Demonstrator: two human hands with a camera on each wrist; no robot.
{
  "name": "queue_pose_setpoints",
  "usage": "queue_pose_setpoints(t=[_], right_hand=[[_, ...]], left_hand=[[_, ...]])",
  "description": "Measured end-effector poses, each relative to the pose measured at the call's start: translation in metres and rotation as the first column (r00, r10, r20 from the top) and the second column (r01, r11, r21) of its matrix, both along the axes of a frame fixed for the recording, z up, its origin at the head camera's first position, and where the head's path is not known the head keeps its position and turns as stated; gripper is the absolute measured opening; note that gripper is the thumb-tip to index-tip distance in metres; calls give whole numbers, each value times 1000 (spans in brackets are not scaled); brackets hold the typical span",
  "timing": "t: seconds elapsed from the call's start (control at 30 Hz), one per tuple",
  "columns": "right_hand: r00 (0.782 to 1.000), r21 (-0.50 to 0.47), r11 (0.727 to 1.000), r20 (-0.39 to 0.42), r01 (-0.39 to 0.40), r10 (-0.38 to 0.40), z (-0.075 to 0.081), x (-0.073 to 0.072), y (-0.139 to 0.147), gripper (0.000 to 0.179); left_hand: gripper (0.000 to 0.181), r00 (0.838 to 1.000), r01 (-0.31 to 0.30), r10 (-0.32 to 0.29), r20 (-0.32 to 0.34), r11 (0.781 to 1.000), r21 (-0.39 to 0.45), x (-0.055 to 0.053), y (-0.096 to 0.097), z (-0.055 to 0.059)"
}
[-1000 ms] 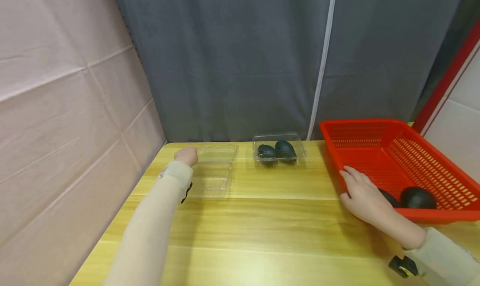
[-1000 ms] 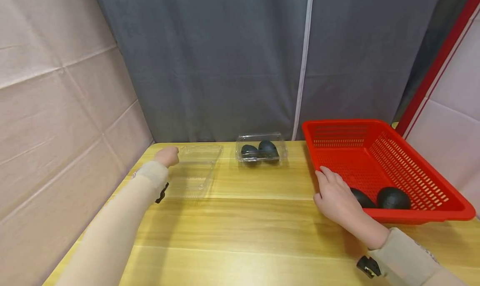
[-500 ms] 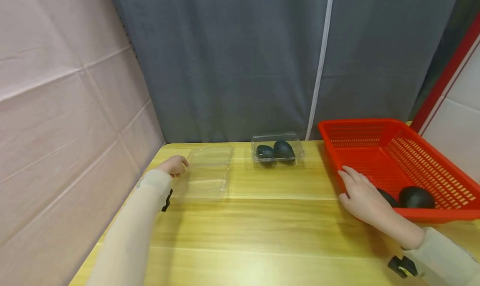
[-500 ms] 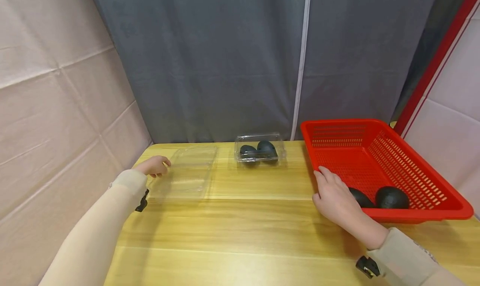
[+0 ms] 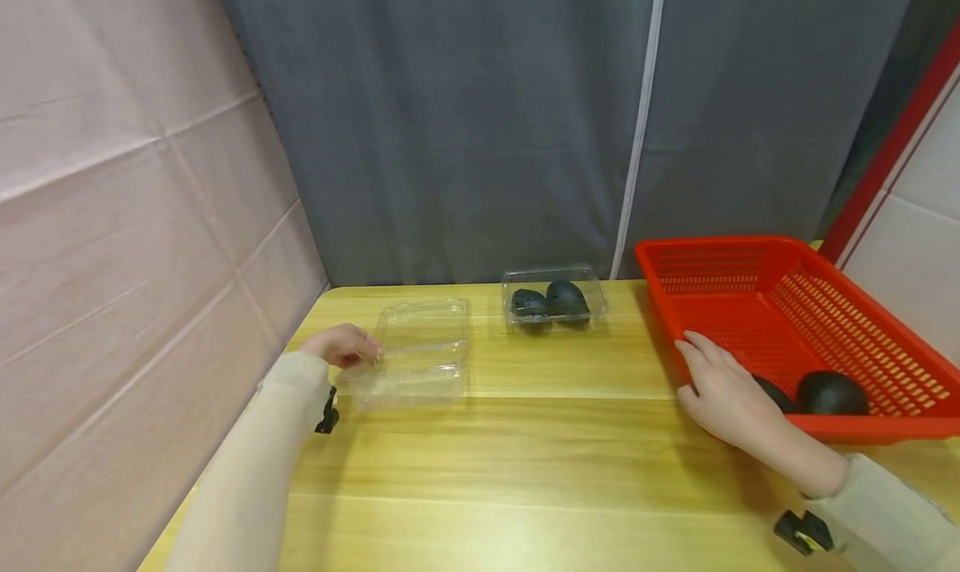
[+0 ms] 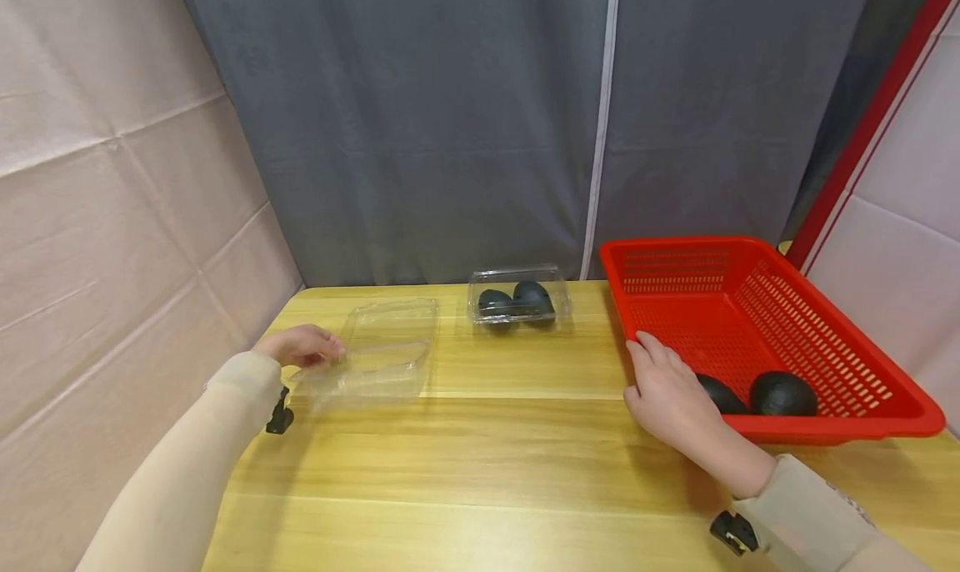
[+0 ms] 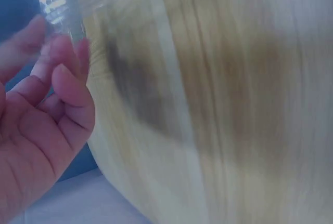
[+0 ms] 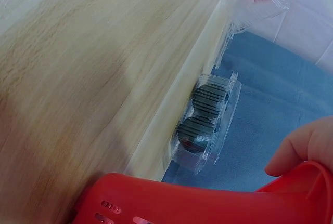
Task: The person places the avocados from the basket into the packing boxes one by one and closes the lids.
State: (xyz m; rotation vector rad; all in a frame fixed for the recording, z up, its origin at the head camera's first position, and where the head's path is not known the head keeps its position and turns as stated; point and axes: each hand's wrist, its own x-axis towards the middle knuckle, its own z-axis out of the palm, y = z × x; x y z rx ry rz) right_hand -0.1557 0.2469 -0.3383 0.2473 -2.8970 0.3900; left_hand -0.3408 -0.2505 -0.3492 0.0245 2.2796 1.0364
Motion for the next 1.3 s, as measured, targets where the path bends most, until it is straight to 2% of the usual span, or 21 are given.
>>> queue_pose_setpoints(t=[0.13,0.2,0.33,0.4,0.53,0.6,0.67,0.8,0.93,1.07,1.2,1.3], right_hand=[[1000,4,1000,2,4,-4,0,-1,0,56],[1000,5,1000,3,5,-5,-1,-1,0,56],[1000,7,1000,5,6,-6,-1,-2,-1,56],[1000,10,1000,6,6,-6,-1,-2,-1,56],[1000,12,1000,6,4,-4,-1,-2,-1,57],[1000,11,1000,4,3,-3,0,-2,-1,56],[1000,8,1000,2,3,-3,0,-1,0,56],[1000,2,1000,3,0,0,0,0,0,56],[1000,1,1000,10,3,-3,0,-1,-1,56],[1000,3,1000,11,4,-4,0,-1,0,56],[1000,5,1000,-1,-3,3,0,-1,1,56],[1000,5,1000,-5,-5,5,-1,-1,1,56]], left_hand=[[19,998,-55,54,14,998,37,3,0,-4],[21,997,-83,83,0,995,51,4,0,-6],[17,993,-115,115,7,984,136,9,-1,-9],[15,990,-138,130,52,967,212,11,-2,-10],[19,977,-178,123,172,917,356,14,-3,-10],[18,969,-196,113,220,895,402,15,-2,-9],[15,964,-200,102,245,886,417,16,-2,-9],[20,965,-185,85,248,889,418,19,-1,-12],[29,975,-130,31,222,885,447,21,0,-15],[18,982,-65,-35,184,858,510,25,5,-15],[9,985,-47,-55,163,826,562,29,19,-14],[10,987,-37,-62,150,814,580,31,34,-14]])
